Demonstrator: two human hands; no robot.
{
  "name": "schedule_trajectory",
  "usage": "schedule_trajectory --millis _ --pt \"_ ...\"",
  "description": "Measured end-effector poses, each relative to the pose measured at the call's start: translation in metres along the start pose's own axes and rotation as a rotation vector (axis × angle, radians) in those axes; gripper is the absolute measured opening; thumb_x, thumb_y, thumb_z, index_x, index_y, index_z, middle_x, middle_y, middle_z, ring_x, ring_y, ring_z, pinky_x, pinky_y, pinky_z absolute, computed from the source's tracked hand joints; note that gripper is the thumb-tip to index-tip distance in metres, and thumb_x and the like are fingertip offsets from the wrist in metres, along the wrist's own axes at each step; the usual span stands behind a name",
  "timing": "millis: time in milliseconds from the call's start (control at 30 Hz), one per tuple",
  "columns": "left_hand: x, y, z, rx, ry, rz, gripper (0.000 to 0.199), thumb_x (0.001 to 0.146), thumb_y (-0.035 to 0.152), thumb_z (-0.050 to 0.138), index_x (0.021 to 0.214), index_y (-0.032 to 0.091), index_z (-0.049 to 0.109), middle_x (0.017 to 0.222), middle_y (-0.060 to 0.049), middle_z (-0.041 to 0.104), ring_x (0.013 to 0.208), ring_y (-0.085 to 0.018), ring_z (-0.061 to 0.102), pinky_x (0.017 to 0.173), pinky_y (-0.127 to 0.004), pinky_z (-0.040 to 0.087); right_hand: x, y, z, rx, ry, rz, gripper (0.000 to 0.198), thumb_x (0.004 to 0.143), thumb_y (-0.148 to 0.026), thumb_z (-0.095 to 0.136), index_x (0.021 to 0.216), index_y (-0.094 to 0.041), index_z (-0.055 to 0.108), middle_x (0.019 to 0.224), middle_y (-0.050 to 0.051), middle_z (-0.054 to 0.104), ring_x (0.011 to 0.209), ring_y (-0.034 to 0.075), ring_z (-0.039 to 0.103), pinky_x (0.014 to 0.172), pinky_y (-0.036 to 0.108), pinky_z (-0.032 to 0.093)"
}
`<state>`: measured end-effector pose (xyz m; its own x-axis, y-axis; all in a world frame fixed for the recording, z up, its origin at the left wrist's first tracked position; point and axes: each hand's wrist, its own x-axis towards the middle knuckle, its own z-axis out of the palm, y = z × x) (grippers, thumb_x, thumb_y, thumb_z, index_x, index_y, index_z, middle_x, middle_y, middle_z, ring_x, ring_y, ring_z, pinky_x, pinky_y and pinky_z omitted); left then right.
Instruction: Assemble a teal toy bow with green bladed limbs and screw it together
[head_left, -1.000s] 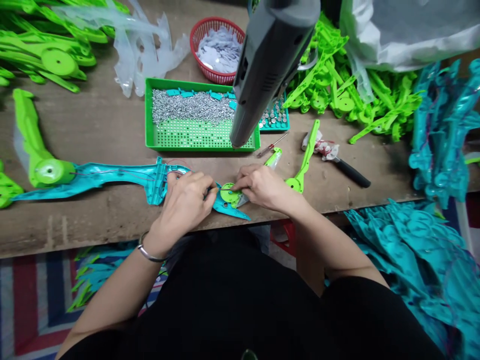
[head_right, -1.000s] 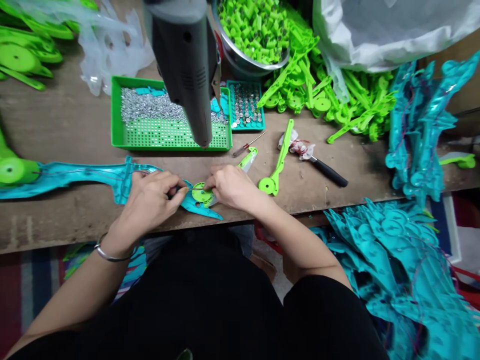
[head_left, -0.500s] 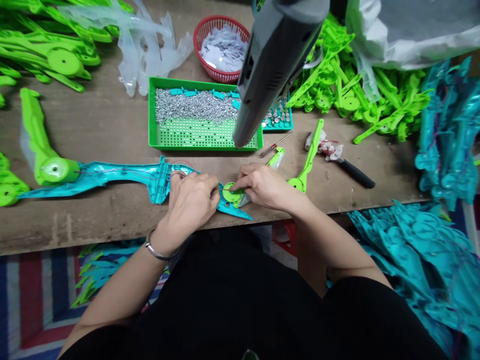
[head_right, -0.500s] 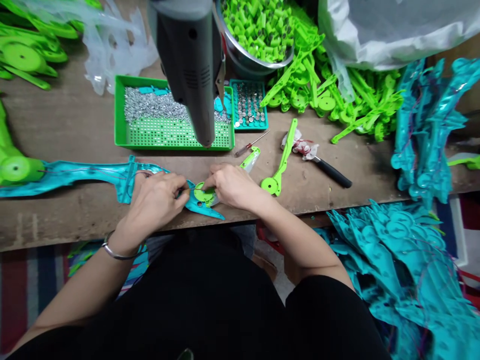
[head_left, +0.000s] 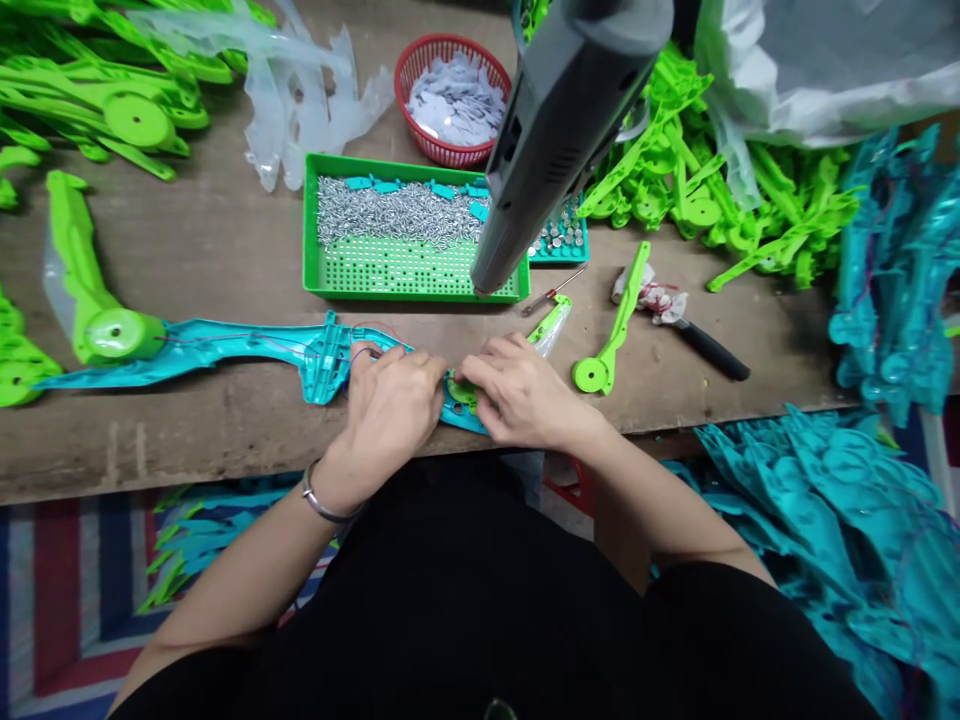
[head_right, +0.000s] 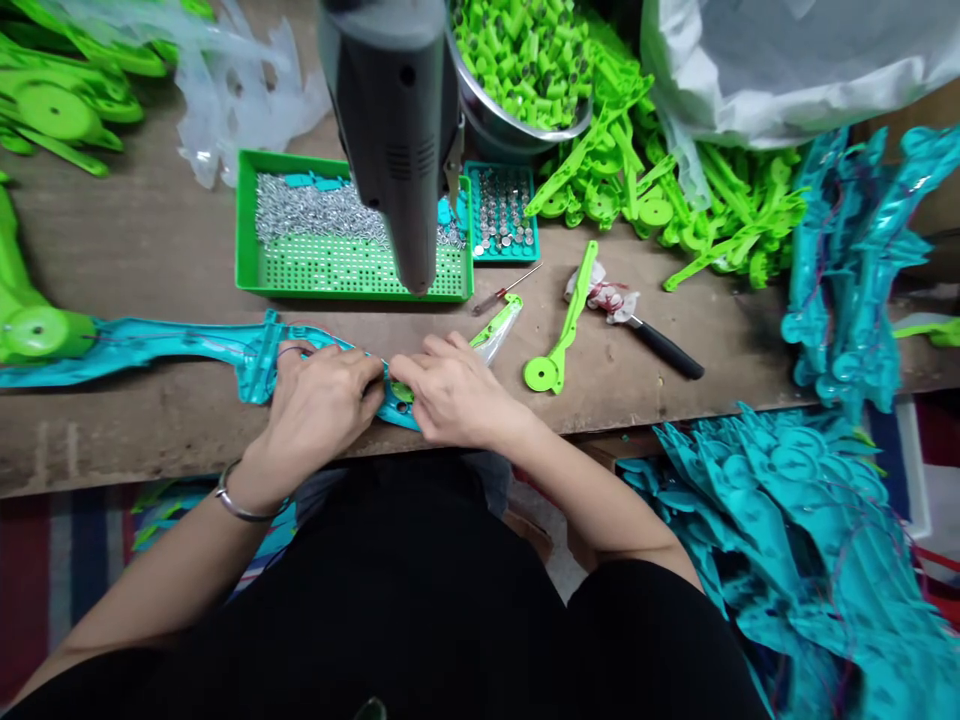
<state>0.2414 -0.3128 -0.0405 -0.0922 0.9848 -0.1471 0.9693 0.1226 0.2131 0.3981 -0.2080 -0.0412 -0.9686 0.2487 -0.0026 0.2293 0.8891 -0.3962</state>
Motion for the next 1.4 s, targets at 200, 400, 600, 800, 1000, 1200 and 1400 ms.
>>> schedule_trajectory --millis 200,400,600,800,1000,1200,1400 --pt "0.002 0.001 0.000 -0.001 -0.016 0.015 0.028 0.094 0.020 0.042 0.078 0.020 0.065 0.082 -0.008 0.071 0.086 -0.032 0.067 0.080 -0.049 0.036 -0.001 -0.008 0.005 -0.037 -0.025 0.033 0.015 0.086 -0.014 0.045 0.093 -0.015 0.059 0.082 0.007 0.065 0.083 0.022 0.048 0.077 0.035 0.031" --pt "-0.001 -0.007 -0.005 -0.034 -0.027 0.003 0.026 0.095 0.022 0.043 0.078 0.020 0.064 0.083 -0.007 0.072 0.086 -0.030 0.067 0.082 -0.047 0.036 0.001 -0.015 0.006 -0.088 -0.067 0.050 0.020 0.090 -0.013 0.043 0.093 -0.014 0.062 0.079 0.007 0.064 0.078 0.021 0.046 0.077 0.035 0.030" --pt "-0.001 -0.031 -0.014 -0.211 -0.006 -0.018 0.017 0.092 0.026 0.050 0.083 0.020 0.062 0.076 -0.004 0.069 0.074 -0.023 0.064 0.072 -0.036 0.036 0.001 -0.019 0.010 -0.113 -0.048 0.072 0.028 0.095 -0.022 0.048 0.114 -0.016 0.066 0.085 0.007 0.063 0.081 0.022 0.045 0.074 0.036 0.027" --pt "0.013 -0.041 -0.022 -0.327 -0.126 0.003 0.015 0.085 0.022 0.049 0.076 0.020 0.061 0.067 -0.002 0.064 0.062 -0.017 0.055 0.061 -0.030 0.032 0.003 -0.019 0.013 -0.153 -0.070 0.060 0.032 0.096 -0.024 0.048 0.122 -0.019 0.067 0.088 0.009 0.059 0.084 0.022 0.042 0.073 0.037 0.025" --pt "0.029 -0.043 -0.025 -0.302 -0.203 0.053 0.009 0.076 0.021 0.051 0.071 0.020 0.058 0.063 -0.001 0.061 0.059 -0.015 0.052 0.059 -0.029 0.031 0.003 -0.020 0.014 -0.182 -0.061 0.066 0.033 0.097 -0.025 0.047 0.122 -0.019 0.067 0.090 0.009 0.058 0.084 0.022 0.041 0.071 0.037 0.023" --pt "0.056 -0.044 -0.036 -0.263 -0.460 0.020 0.005 0.070 0.026 0.058 0.069 0.021 0.057 0.060 0.001 0.061 0.054 -0.015 0.052 0.053 -0.028 0.030 0.004 -0.022 0.014 -0.217 -0.058 0.058 0.032 0.096 -0.025 0.048 0.122 -0.019 0.066 0.090 0.008 0.058 0.082 0.022 0.041 0.071 0.037 0.022" --pt "0.071 -0.054 -0.042 -0.383 -0.598 0.052 0.005 0.066 0.023 0.058 0.067 0.021 0.062 0.056 0.002 0.062 0.053 -0.015 0.056 0.051 -0.026 0.035 0.005 -0.023 0.013 -0.228 -0.082 0.060 0.032 0.097 -0.025 0.047 0.121 -0.019 0.067 0.090 0.009 0.059 0.083 0.023 0.042 0.071 0.038 0.022"
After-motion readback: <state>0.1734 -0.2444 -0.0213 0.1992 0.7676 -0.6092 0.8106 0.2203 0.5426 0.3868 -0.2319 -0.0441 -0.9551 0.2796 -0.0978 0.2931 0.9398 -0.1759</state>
